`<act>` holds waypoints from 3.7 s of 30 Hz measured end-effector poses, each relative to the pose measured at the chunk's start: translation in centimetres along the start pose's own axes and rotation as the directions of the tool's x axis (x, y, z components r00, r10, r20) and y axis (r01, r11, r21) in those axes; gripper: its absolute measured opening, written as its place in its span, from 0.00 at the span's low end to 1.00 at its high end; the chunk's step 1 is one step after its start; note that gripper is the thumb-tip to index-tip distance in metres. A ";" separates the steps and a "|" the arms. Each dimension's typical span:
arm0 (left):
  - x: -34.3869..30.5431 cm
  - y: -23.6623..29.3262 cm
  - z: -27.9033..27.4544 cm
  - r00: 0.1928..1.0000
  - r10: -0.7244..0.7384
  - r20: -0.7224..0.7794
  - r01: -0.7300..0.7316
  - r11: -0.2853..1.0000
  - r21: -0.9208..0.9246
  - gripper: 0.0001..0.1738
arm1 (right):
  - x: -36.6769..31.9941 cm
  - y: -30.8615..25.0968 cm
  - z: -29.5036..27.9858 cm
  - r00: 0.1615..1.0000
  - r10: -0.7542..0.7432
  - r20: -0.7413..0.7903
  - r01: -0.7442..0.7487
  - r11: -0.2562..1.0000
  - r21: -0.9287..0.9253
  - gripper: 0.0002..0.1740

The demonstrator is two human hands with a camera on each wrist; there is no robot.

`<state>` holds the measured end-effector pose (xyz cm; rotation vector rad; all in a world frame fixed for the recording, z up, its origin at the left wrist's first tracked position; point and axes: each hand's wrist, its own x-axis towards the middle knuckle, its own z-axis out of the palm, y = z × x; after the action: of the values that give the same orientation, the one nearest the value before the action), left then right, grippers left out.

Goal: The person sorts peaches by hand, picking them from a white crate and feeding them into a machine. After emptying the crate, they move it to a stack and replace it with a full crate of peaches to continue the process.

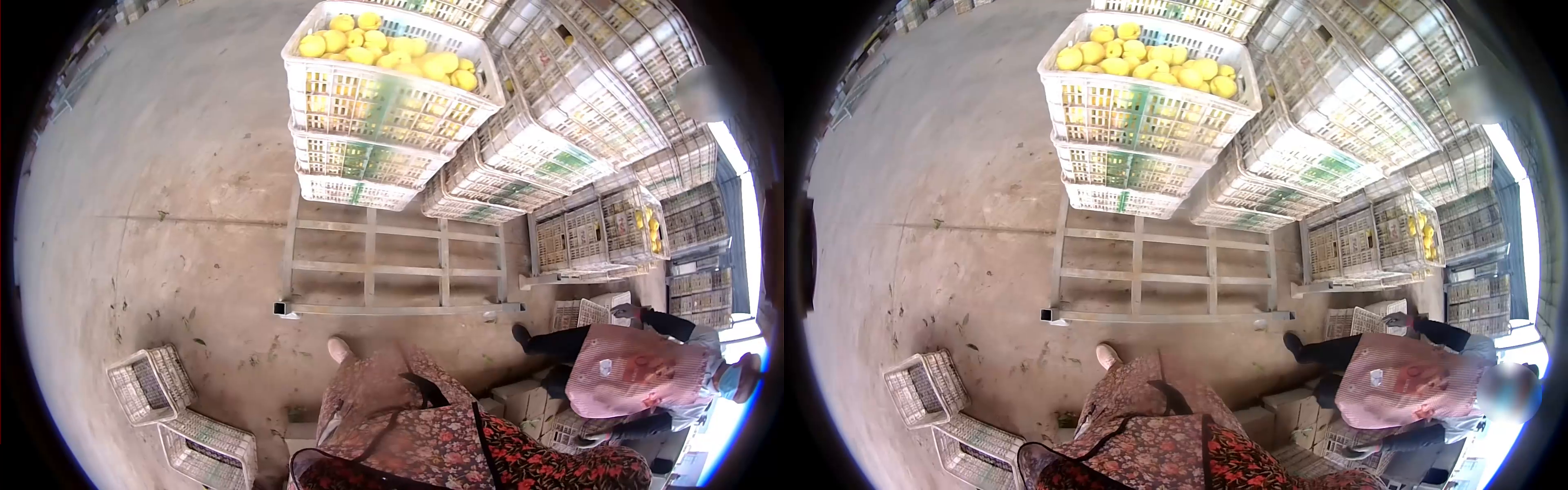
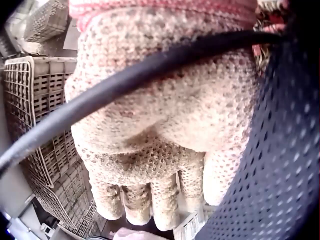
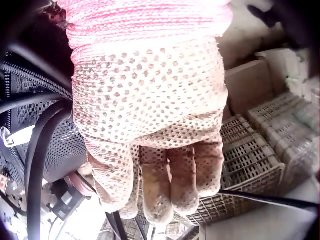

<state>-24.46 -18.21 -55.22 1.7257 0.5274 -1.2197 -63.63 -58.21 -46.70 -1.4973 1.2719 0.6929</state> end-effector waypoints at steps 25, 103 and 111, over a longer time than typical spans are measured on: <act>-8.8 -3.0 17.7 0.990 -0.035 -0.136 0.007 0.979 -0.206 0.20 | 16.0 -3.8 -25.8 0.746 -0.623 0.238 0.654 0.615 -0.441 0.23; -8.4 34.7 -0.6 0.225 0.224 -0.948 -0.890 -0.349 -0.294 0.17 | -1.6 -51.9 11.1 0.078 -0.609 0.789 0.653 0.629 0.421 0.24; -4.7 33.5 -0.6 -0.311 0.842 -0.441 -0.126 0.424 0.897 0.12 | -3.4 -49.2 12.3 0.283 -0.467 0.838 0.419 0.846 0.330 0.15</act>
<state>-0.59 -32.98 -36.25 2.6575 -0.1169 1.0527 -15.97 -48.77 -31.73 -1.0351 -0.0240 0.8816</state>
